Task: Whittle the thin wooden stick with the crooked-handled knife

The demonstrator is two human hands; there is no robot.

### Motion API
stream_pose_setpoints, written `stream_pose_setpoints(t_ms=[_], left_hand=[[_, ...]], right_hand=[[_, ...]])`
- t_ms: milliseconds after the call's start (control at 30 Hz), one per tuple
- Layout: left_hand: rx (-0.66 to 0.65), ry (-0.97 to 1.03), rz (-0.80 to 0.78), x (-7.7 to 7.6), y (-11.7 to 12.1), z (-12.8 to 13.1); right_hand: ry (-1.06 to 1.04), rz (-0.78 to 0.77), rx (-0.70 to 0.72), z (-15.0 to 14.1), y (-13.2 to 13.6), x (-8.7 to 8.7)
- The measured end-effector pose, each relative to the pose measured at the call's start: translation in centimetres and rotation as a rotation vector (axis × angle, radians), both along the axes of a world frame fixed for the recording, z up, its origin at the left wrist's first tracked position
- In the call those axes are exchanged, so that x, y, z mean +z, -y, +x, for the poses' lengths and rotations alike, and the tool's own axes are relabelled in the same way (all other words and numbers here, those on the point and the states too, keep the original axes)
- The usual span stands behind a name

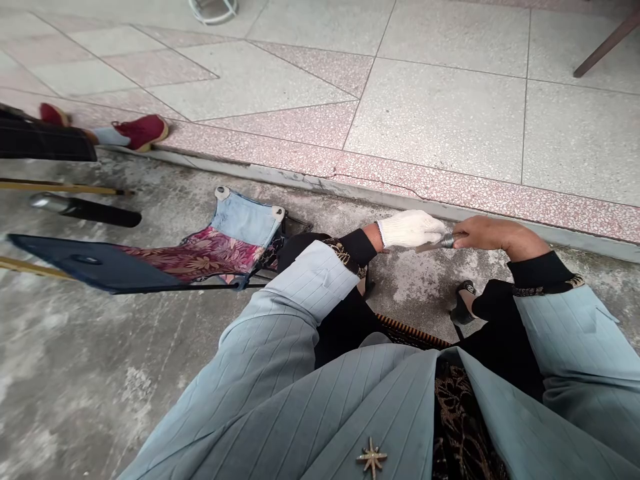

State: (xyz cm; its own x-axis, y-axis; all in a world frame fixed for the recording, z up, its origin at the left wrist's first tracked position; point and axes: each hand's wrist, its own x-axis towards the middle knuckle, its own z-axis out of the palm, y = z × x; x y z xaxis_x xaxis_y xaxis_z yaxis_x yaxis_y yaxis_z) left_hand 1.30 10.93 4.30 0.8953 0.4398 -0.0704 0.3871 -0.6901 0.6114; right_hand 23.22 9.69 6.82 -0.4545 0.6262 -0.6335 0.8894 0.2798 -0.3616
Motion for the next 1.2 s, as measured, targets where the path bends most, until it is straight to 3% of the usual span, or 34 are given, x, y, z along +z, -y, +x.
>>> stream_pose_setpoints(t_ms=[100, 200, 333, 400, 500, 600, 667, 767, 867, 1000, 1100, 1200], left_hand=[[0.010, 0.086, -0.134, 0.5, -0.4, -0.7], [0.079, 0.166, -0.415, 1.0, -0.8, -1.4], [0.250, 0.294, -0.622, 1.1, -0.8, -1.7], [0.252, 0.342, -0.658, 0.9, -0.5, -1.4], [0.216, 0.338, -0.632, 0.6, -0.1, -0.7], [0.196, 0.248, -0.432, 0.3, 0.2, -0.1], [0.161, 0.170, -0.281, 0.1, 0.3, 0.1], [0.108, 0.080, -0.137, -0.3, 0.5, 0.3], [0.061, 0.031, -0.057, -0.6, 0.7, 0.4], [0.027, 0.014, -0.026, -0.6, 0.9, 0.3], [0.021, 0.055, -0.067, -0.2, 0.6, -0.2], [0.071, 0.149, -0.186, 0.3, 0.0, -0.9]], right_hand=[[-0.167, -0.177, 0.038, 0.2, 0.3, 0.5], [-0.392, -0.265, -0.008, 0.5, 0.6, 1.5], [-0.640, -0.235, -0.229, 1.1, 1.2, 3.5], [-0.733, -0.141, -0.393, 1.1, 1.5, 4.2], [-0.834, 0.006, -0.617, 0.8, 1.4, 4.1], [-0.823, 0.142, -0.777, 0.7, 0.8, 2.9], [-0.744, 0.219, -0.810, 1.0, 0.3, 1.9], [-0.554, 0.320, -0.771, 1.7, -0.3, 0.8], [-0.232, 0.412, -0.624, 1.9, -0.5, 0.2], [0.076, 0.301, -0.317, 1.2, -0.2, -0.6], [-0.013, 0.072, -0.093, 0.8, 0.2, -0.9], [-0.231, -0.153, -0.004, 1.0, 0.5, 0.0]])
